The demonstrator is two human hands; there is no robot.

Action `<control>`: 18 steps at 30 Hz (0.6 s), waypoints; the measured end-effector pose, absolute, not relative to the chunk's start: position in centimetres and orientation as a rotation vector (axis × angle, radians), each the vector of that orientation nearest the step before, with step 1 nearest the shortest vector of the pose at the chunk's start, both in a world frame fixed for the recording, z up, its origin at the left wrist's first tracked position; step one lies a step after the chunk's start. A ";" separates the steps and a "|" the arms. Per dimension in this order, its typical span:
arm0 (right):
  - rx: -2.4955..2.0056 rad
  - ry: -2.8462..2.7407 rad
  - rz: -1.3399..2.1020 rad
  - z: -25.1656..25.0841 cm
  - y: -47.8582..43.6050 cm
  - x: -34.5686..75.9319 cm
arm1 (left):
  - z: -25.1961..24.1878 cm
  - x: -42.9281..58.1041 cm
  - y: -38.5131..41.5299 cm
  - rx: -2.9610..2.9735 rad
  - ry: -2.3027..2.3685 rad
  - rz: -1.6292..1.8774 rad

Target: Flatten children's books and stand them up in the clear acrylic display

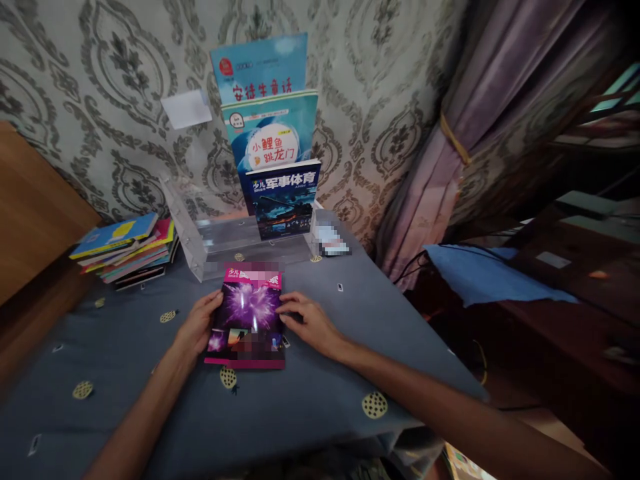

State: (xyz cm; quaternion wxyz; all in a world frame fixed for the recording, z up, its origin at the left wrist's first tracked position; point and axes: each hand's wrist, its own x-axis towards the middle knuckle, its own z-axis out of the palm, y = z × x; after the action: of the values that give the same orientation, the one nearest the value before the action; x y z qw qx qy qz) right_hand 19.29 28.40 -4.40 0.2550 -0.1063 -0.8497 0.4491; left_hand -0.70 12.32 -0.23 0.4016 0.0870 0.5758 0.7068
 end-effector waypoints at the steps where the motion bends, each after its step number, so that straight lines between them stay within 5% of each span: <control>1: -0.328 -2.252 1.274 -4.5 28.6 19.1 | -0.2 -0.5 12.4 0.235 1.440 1.787; 10: -0.258 -1.706 2.052 -3.7 30.0 18.5 | 0.6 0.6 13.8 0.358 1.384 1.809; 18: -0.182 -1.744 1.685 -0.2 32.3 19.2 | 4.4 1.4 15.8 0.668 1.370 1.882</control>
State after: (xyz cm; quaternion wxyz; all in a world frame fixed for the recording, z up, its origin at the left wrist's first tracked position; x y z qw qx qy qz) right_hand 19.19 32.25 -0.22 0.3476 -0.0702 -0.6725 0.6496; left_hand 1.40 15.77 4.43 0.3521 0.2582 0.5294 0.7274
